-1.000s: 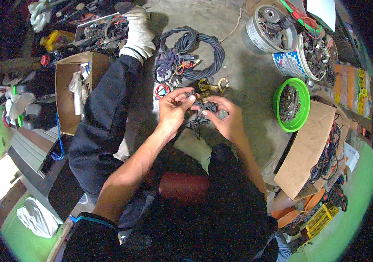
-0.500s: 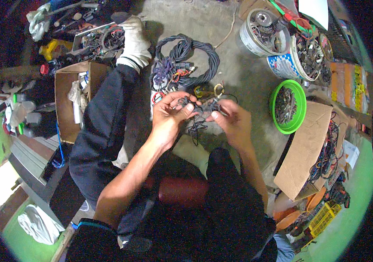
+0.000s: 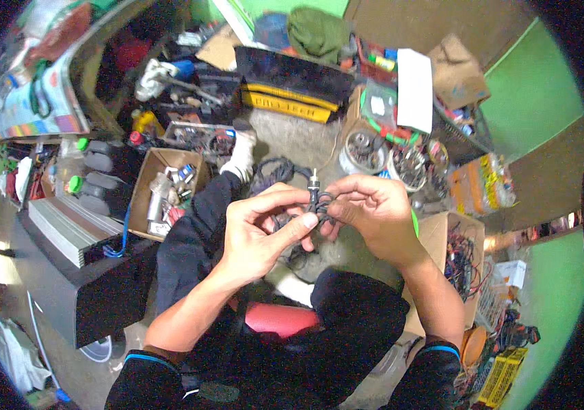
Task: The person sits on the floor in a cluttered workshop and handles various electronic components. They connect wires to a black power adapter, test connections, and manipulate small circuit parts and connectors with their hands.
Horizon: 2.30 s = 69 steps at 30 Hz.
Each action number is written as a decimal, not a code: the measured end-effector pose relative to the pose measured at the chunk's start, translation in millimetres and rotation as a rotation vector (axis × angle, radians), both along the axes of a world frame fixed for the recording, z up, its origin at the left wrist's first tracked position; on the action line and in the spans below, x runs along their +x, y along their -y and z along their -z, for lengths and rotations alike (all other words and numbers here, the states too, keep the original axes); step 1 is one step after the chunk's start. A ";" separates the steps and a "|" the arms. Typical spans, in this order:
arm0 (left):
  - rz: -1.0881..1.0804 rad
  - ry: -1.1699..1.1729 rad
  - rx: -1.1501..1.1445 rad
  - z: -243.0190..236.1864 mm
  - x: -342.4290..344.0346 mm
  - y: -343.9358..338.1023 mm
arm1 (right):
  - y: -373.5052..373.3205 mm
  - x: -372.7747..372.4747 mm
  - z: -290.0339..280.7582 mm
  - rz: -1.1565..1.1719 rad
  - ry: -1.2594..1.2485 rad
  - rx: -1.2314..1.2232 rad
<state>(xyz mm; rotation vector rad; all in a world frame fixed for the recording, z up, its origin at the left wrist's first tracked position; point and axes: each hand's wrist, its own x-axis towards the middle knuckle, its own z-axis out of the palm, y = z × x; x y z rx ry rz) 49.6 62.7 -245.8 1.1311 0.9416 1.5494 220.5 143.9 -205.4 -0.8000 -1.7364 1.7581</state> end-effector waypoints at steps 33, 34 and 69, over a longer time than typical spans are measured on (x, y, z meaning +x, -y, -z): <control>-0.959 -0.816 0.741 -121.8 -70.1 48.2 | 42.8 56.6 -6.7 0.411 0.035 0.665; -0.862 -0.793 0.692 -101.2 -62.7 38.0 | 43.1 51.1 -8.7 0.403 0.029 0.668; 0.124 -0.091 0.249 -83.3 -7.2 34.4 | 87.8 -2.9 -54.5 0.408 -0.335 0.513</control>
